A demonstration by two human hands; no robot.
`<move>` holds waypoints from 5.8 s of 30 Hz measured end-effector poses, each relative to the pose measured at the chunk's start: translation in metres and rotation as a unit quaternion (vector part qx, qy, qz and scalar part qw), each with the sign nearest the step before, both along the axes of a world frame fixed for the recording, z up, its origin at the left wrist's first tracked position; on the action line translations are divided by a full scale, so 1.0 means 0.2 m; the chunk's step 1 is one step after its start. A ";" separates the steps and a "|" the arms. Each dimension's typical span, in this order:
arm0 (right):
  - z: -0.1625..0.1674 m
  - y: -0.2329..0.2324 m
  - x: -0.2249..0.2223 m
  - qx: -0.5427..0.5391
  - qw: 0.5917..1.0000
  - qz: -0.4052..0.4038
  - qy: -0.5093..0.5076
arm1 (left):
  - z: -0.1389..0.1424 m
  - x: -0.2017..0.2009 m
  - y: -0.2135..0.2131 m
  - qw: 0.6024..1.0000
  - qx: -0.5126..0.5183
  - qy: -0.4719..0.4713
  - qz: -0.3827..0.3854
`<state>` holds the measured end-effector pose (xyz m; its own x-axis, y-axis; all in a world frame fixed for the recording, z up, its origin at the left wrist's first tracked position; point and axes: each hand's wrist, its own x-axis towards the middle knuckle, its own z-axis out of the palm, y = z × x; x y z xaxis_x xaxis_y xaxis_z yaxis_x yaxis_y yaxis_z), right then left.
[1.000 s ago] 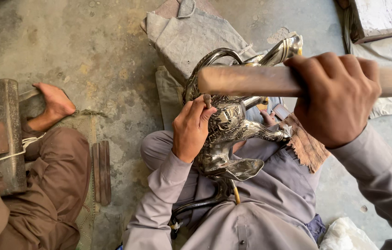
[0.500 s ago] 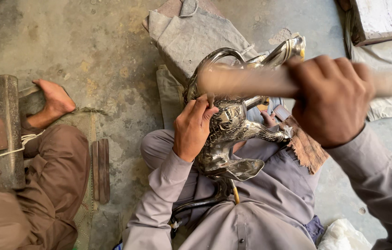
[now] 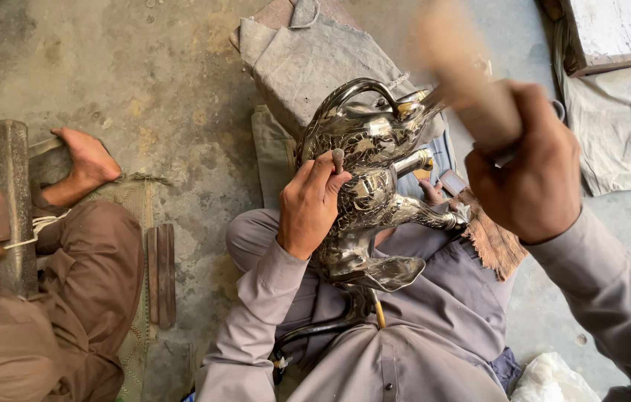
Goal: The person sits cross-legged on the floor with a brass animal sculpture in their lap. They hold a small punch against the engraved surface with one hand and strike it with a wooden mallet held in the other hand, working repeatedly across the decorated body of the sculpture, occasionally repositioning the punch and rotating the piece.
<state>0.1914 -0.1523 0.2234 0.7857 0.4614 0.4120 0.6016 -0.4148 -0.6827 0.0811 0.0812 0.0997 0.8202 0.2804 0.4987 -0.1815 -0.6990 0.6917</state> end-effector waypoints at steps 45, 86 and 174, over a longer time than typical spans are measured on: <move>-0.34 -0.17 0.02 -0.365 0.877 -0.123 -0.288 | 0.02 0.00 0.10 0.994 -0.086 -0.007 -0.068; 0.03 0.10 0.04 -0.049 0.998 -0.014 -0.044 | -0.03 0.04 0.14 0.994 0.001 0.007 -0.107; -0.17 0.00 -0.17 -0.325 0.901 -0.117 -0.262 | -0.03 0.02 0.21 0.985 0.041 0.056 -0.155</move>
<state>0.1566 -0.1519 0.1884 0.6692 0.5854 0.4578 0.6142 -0.7824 0.1027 0.0849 0.1227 0.0940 0.9115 -0.0305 0.4102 -0.3208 -0.6769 0.6625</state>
